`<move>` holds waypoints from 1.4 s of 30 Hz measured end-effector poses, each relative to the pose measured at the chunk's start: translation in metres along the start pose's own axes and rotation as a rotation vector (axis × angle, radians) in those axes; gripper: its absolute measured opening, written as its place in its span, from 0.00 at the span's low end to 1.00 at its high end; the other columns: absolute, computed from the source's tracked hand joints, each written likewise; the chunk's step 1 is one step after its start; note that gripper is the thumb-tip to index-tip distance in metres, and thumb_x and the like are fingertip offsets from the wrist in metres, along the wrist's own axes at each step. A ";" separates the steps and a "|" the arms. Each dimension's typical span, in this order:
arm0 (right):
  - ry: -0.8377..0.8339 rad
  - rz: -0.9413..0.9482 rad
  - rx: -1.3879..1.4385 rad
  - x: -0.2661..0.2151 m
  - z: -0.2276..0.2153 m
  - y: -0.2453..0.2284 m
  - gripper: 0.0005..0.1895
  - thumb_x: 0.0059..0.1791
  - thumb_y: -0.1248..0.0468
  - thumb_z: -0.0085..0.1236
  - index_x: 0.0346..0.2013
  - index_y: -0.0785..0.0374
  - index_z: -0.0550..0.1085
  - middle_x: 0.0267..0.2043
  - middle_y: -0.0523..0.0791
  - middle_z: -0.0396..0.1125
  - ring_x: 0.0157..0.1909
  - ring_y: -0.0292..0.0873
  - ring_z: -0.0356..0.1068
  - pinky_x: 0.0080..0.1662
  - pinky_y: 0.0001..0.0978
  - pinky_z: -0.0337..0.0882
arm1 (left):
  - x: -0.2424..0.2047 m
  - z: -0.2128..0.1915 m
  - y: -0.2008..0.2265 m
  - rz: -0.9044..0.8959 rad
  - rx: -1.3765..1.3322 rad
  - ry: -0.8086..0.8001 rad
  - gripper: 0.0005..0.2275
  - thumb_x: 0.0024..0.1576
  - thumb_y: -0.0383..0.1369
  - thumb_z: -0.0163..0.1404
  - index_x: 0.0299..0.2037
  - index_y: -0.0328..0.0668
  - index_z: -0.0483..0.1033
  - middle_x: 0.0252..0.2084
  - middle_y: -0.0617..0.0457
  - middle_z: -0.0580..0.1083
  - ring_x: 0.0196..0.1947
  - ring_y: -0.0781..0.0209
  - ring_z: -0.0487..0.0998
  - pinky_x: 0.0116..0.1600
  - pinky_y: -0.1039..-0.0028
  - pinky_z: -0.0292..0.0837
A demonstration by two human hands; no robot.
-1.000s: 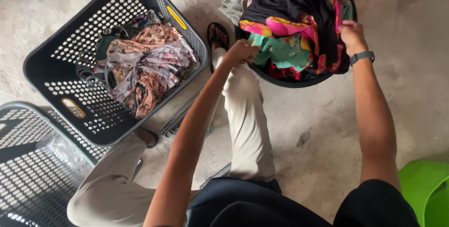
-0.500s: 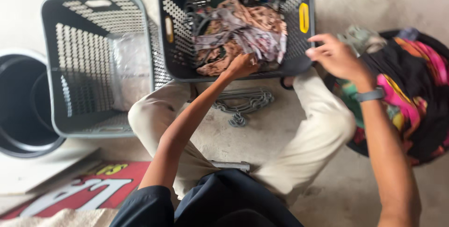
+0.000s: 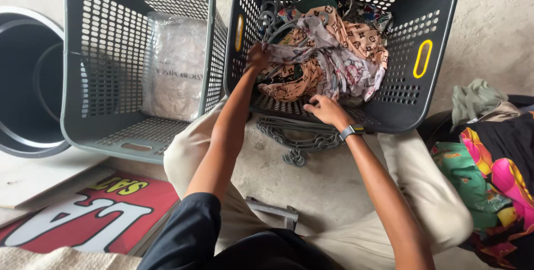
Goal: The person sorts various garments from one laundry basket into another, picking up each item and placing it in a separate container by hand.
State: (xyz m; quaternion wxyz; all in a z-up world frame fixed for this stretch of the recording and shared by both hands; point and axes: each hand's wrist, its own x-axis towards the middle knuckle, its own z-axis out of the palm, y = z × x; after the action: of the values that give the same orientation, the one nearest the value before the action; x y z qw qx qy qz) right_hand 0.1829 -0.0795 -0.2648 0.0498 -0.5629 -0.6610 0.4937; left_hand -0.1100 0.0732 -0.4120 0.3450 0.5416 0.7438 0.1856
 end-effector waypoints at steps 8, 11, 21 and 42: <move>0.044 0.060 -0.097 -0.005 0.000 -0.003 0.24 0.49 0.47 0.59 0.50 0.61 0.75 0.31 0.52 0.76 0.39 0.57 0.76 0.70 0.54 0.49 | -0.004 0.021 0.011 0.204 0.023 0.189 0.18 0.64 0.41 0.51 0.53 0.32 0.68 0.46 0.34 0.74 0.43 0.37 0.76 0.45 0.49 0.73; 0.096 0.017 -0.124 -0.004 -0.001 -0.003 0.22 0.51 0.48 0.58 0.50 0.61 0.74 0.30 0.52 0.75 0.40 0.57 0.77 0.71 0.52 0.51 | -0.021 0.029 0.013 0.334 -0.073 0.216 0.12 0.62 0.35 0.53 0.47 0.31 0.72 0.35 0.39 0.74 0.32 0.44 0.75 0.37 0.55 0.72; 0.103 -0.035 -0.224 -0.033 -0.069 -0.050 0.22 0.49 0.52 0.60 0.53 0.61 0.74 0.39 0.52 0.76 0.42 0.56 0.76 0.44 0.50 0.74 | -0.009 -0.081 0.143 0.884 -0.309 0.018 0.04 0.64 0.27 0.49 0.40 0.38 0.76 0.37 0.48 0.78 0.32 0.62 0.80 0.31 0.70 0.79; 0.628 -0.680 -0.015 -0.106 -0.143 -0.129 0.16 0.59 0.54 0.57 0.50 0.65 0.79 0.44 0.48 0.77 0.40 0.41 0.77 0.39 0.33 0.75 | -0.198 -0.173 0.281 1.103 -0.083 -0.243 0.05 0.60 0.28 0.56 0.42 0.37 0.82 0.38 0.46 0.82 0.30 0.60 0.83 0.34 0.72 0.78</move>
State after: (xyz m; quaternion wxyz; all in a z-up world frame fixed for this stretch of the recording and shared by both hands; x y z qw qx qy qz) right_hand 0.2210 -0.0627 -0.0485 0.4027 -0.4369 -0.7644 0.2503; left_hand -0.0087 0.0021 -0.0479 0.3012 0.8534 0.2979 0.3037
